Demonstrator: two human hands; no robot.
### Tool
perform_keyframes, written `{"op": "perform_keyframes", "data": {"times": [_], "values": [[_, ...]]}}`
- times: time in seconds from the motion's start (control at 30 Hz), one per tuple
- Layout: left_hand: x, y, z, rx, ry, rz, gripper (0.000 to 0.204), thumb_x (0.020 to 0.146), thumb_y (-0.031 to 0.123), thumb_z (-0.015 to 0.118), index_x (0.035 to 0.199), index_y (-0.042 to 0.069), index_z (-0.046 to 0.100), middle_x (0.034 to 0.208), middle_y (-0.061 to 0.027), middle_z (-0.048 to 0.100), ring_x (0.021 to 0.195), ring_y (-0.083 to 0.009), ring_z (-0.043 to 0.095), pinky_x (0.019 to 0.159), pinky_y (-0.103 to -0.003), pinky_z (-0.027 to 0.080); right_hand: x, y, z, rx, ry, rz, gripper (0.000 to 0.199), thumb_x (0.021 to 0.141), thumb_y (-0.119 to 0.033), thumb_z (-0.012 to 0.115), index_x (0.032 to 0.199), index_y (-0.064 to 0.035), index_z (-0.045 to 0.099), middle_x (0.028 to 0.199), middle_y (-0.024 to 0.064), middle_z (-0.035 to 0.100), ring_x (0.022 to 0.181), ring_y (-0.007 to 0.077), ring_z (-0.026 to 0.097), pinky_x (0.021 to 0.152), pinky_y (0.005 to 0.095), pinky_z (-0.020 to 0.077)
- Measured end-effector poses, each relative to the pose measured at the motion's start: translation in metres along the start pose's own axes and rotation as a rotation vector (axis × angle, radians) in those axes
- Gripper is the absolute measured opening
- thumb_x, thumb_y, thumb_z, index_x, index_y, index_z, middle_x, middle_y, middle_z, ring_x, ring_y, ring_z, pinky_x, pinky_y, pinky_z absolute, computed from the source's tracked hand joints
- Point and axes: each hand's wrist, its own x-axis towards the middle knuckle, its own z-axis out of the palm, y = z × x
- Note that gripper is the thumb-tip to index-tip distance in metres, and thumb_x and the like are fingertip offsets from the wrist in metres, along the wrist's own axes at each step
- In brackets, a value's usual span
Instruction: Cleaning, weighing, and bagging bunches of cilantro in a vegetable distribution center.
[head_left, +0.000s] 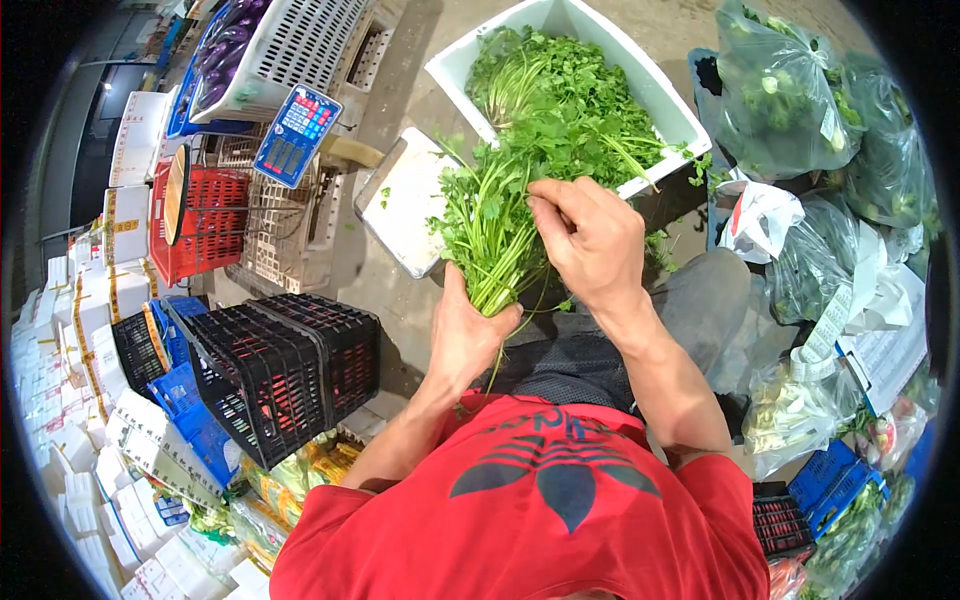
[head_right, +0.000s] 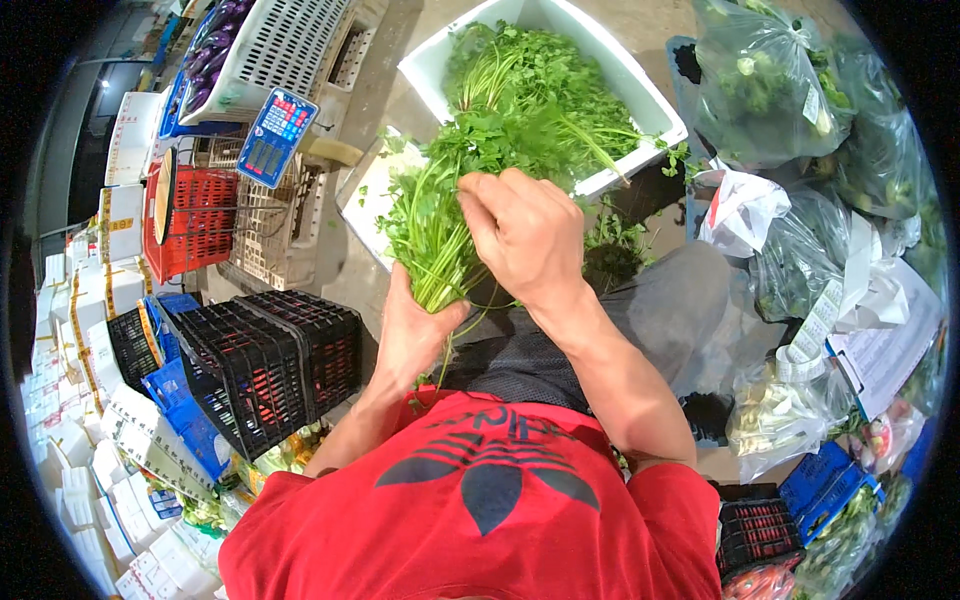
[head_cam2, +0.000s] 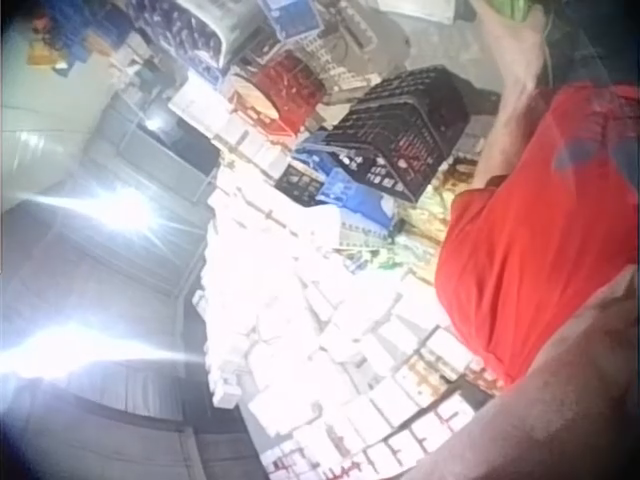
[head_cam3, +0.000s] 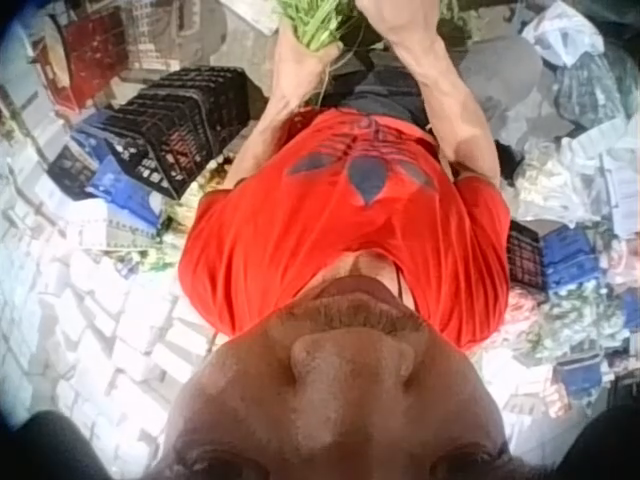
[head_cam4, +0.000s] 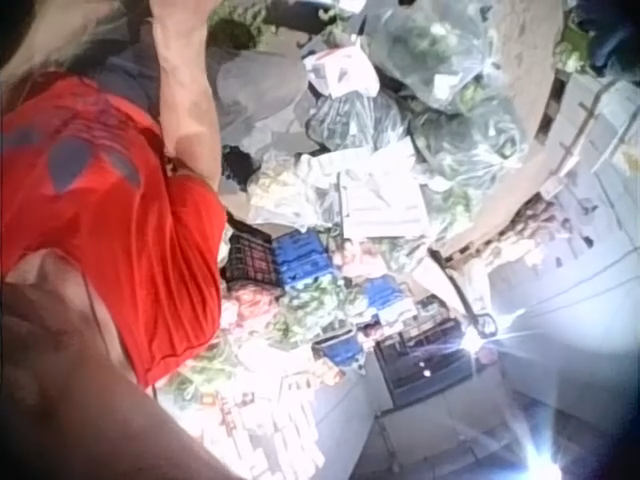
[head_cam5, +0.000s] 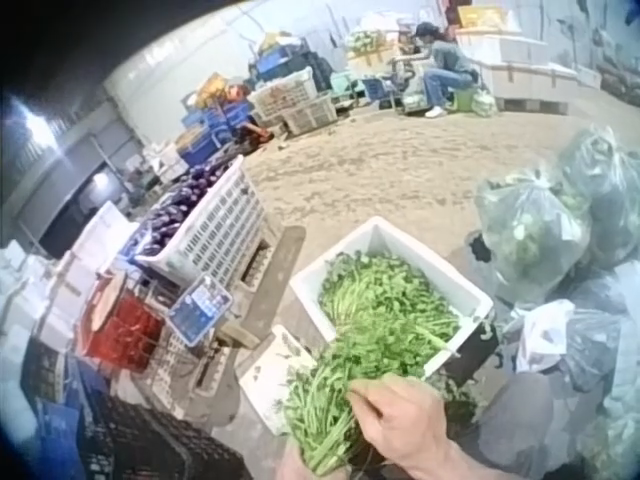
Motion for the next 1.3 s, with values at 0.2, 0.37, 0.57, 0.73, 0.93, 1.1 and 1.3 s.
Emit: {"op": "perform_keyframes", "data": {"times": [0.2, 0.37, 0.57, 0.73, 0.93, 1.1, 1.3], "values": [[0.005, 0.005, -0.002, 0.068, -0.028, -0.032, 0.064, 0.077, 0.015, 0.077, 0.130, 0.000, 0.045, 0.112, -0.0251, 0.069, 0.105, -0.0410, 0.069, 0.092, -0.047, 0.053, -0.004, -0.009, -0.003, 0.164, 0.008, -0.081, 0.012, 0.081, -0.001, 0.075, 0.092, -0.0043, 0.073, 0.077, 0.0088, 0.066, 0.067, 0.0221, 0.064, 0.061, 0.0322, 0.0484], [0.009, 0.003, 0.000, 0.030, -0.028, 0.013, 0.067, 0.078, 0.015, 0.078, 0.134, 0.001, 0.045, 0.116, -0.0244, 0.068, 0.110, -0.0393, 0.068, 0.094, -0.045, 0.052, -0.021, -0.029, -0.001, 0.307, -0.161, -0.002, 0.010, 0.091, -0.005, 0.065, 0.100, -0.0036, 0.060, 0.104, 0.0108, 0.069, 0.095, 0.0301, 0.063, 0.087, 0.0381, 0.0496], [0.018, -0.021, -0.004, -0.209, -0.182, -0.061, 0.060, 0.086, 0.012, 0.073, 0.139, 0.001, 0.045, 0.119, -0.0157, 0.067, 0.109, -0.0256, 0.066, 0.090, -0.038, 0.054, -0.045, -0.050, -0.001, 0.398, -0.270, 0.030, 0.009, 0.095, -0.006, 0.063, 0.101, -0.0023, 0.058, 0.086, 0.0121, 0.061, 0.082, 0.0323, 0.061, 0.074, 0.0402, 0.0496], [0.018, -0.032, -0.013, -0.330, -0.311, -0.200, 0.048, 0.088, 0.010, 0.069, 0.132, 0.003, 0.051, 0.109, -0.0086, 0.067, 0.093, -0.0179, 0.066, 0.076, -0.032, 0.055, -0.044, -0.072, -0.029, 0.728, -0.555, 0.520, 0.006, 0.102, -0.007, 0.057, 0.102, -0.0009, 0.057, 0.083, 0.0078, 0.064, 0.072, 0.0147, 0.062, 0.067, 0.0276, 0.0508], [0.035, -0.027, 0.007, -0.532, -0.146, -0.264, 0.053, 0.081, 0.007, 0.074, 0.129, 0.001, 0.052, 0.103, -0.0048, 0.067, 0.076, -0.0129, 0.062, 0.059, -0.028, 0.051, -0.046, -0.094, -0.052, 0.942, -0.948, 0.543, 0.007, 0.102, -0.003, 0.053, 0.103, -0.0063, 0.059, 0.075, 0.0011, 0.062, 0.065, 0.0092, 0.062, 0.061, 0.0265, 0.0538], [0.033, -0.021, 0.002, -0.355, -0.039, -0.064, 0.056, 0.080, 0.005, 0.071, 0.132, -0.001, 0.052, 0.114, -0.0089, 0.068, 0.101, -0.0166, 0.063, 0.094, -0.032, 0.050, -0.038, -0.023, -0.078, 0.652, -1.059, 0.585, 0.009, 0.096, -0.004, 0.058, 0.102, -0.0032, 0.065, 0.089, 0.0056, 0.067, 0.080, 0.0177, 0.067, 0.072, 0.0331, 0.0549], [0.023, -0.012, 0.011, -0.194, -0.002, -0.012, 0.055, 0.080, 0.011, 0.072, 0.130, -0.001, 0.050, 0.116, -0.0173, 0.069, 0.109, -0.0251, 0.066, 0.096, -0.037, 0.050, -0.017, -0.011, -0.076, 0.017, -0.458, 0.425, 0.019, 0.093, -0.013, 0.064, 0.106, -0.0019, 0.070, 0.097, 0.0168, 0.070, 0.085, 0.0314, 0.069, 0.077, 0.0387, 0.0543]]}}
